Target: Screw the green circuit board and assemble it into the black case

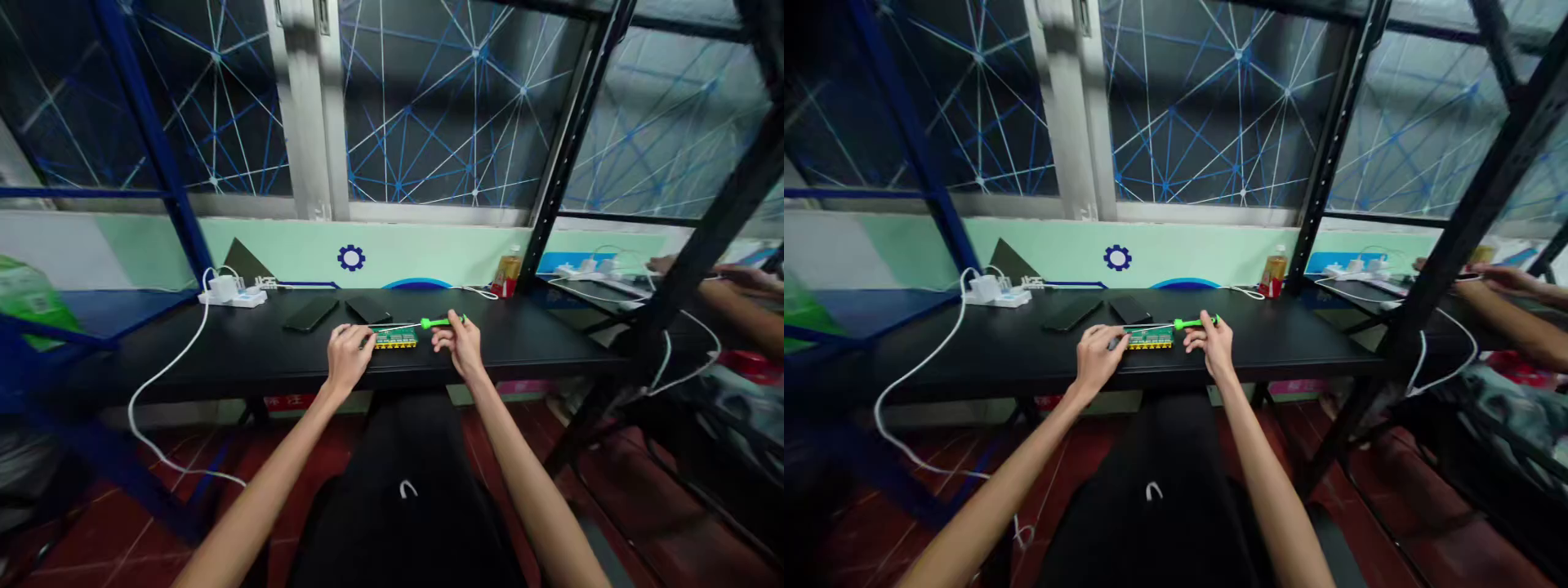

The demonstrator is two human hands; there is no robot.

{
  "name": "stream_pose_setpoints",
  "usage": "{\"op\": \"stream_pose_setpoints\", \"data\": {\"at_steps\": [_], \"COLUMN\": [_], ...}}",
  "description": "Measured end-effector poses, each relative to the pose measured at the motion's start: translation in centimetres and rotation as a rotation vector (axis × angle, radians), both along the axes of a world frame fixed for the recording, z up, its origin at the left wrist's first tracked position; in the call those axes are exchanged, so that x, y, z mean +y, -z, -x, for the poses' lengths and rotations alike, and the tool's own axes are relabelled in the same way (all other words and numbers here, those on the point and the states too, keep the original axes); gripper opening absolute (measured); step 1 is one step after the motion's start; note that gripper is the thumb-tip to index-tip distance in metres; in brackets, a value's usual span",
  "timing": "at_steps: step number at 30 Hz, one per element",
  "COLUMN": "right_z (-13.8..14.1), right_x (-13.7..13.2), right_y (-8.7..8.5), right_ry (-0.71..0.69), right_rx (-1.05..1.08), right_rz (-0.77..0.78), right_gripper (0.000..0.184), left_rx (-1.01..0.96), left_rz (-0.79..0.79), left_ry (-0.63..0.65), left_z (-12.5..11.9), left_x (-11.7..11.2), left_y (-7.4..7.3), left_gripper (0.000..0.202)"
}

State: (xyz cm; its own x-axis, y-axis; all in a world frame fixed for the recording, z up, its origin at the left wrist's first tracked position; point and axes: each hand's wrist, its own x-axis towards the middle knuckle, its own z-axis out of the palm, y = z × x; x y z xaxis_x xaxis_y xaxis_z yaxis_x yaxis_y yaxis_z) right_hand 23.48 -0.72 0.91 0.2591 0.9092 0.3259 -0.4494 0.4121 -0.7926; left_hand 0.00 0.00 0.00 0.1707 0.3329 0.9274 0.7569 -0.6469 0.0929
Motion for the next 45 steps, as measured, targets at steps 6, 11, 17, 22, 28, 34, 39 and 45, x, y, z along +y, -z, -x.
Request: {"op": "stream_pose_setpoints", "data": {"at_steps": [6,11,17,22,28,34,39,45], "right_z": [-0.18,-0.19,-0.25,-0.25,-0.25,-0.12,-0.06,0.02], "right_x": [-0.07,-0.14,-0.18,-0.09,0.2,0.19,0.14,-0.03], "right_y": [0.23,0.33,0.32,0.3,0.36,0.32,0.39,0.26], "right_ry": [0.0,0.004,0.013,0.015,0.026,0.047,0.057,0.054], "right_rx": [-0.015,-0.024,-0.026,-0.02,-0.002,-0.008,-0.014,-0.016], "right_rz": [-0.018,-0.034,-0.036,-0.03,-0.019,-0.015,-0.015,-0.009], "right_gripper": [0.049,0.047,0.047,0.048,0.049,0.049,0.05,0.051], "left_rx": [0.02,0.041,0.02,0.0,-0.013,-0.017,-0.032,-0.025], "left_rz": [0.044,0.043,0.098,0.169,0.198,0.215,0.211,0.225], "left_ry": [-0.013,0.003,0.015,0.026,0.052,0.044,0.019,0.012], "left_z": [-0.1,-0.07,-0.08,-0.02,-0.08,-0.02,0.01,0.0], "left_x": [-0.14,-0.34,-0.32,-0.29,-0.18,0.02,0.17,0.19], "left_y": [0.18,0.02,-0.07,-0.24,-0.32,-0.29,-0.04,-0.1], "left_gripper": [0.014,0.014,0.014,0.011,0.01,0.009,0.01,0.013]}}
